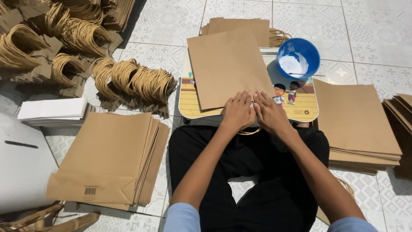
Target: Attaching paper handles to brown paper bags using glue and paper strips.
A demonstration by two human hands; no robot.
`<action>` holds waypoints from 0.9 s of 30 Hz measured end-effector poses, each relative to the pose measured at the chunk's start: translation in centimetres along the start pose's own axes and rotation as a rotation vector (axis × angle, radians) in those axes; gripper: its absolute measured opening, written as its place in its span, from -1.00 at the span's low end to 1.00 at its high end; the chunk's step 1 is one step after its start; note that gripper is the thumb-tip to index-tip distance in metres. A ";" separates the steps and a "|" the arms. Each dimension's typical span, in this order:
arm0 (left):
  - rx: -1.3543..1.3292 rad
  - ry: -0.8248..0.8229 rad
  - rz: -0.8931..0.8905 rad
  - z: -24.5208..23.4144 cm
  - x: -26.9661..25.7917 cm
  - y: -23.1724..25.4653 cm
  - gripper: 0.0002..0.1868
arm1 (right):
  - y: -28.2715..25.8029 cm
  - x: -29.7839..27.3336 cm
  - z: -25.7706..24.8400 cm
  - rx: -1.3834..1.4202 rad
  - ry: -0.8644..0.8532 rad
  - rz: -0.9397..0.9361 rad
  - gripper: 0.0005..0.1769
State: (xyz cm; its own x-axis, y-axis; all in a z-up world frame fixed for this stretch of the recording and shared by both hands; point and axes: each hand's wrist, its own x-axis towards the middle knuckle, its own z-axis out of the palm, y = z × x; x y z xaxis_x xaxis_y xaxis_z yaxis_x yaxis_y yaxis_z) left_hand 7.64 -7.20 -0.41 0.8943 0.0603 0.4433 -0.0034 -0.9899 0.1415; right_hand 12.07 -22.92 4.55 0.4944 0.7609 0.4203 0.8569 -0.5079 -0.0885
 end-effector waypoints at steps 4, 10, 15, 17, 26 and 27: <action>0.061 -0.034 -0.025 1.7 1.9 -0.5 -0.28 | 0.3 0.2 0.2 -0.021 0.000 -0.005 -0.49; 0.063 0.162 0.065 0.1 0.0 -0.9 -0.33 | 0.2 0.1 0.0 -0.032 -0.019 0.012 -0.47; -0.083 -0.066 0.144 -3.5 -1.6 -2.4 -0.39 | 0.1 -0.1 0.2 -0.044 -0.039 0.020 -0.46; -0.110 -0.112 0.114 -5.3 -2.0 -3.9 -0.39 | 0.0 0.1 -0.2 -0.022 -0.045 0.019 -0.45; -0.011 -0.046 0.017 -7.5 -6.5 -9.2 -0.36 | 0.1 0.3 -0.3 0.021 -0.091 0.043 -0.44; 0.020 -0.027 0.037 -7.5 -6.8 -9.4 -0.34 | -0.1 0.4 -0.5 -0.001 -0.084 0.026 -0.46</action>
State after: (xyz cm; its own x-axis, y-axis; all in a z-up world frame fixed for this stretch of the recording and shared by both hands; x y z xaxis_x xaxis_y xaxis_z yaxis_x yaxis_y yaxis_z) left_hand -1.75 2.64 1.94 0.9053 0.0202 0.4243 -0.0282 -0.9938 0.1074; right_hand 12.14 -22.78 5.13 0.5268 0.7788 0.3406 0.8436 -0.5279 -0.0977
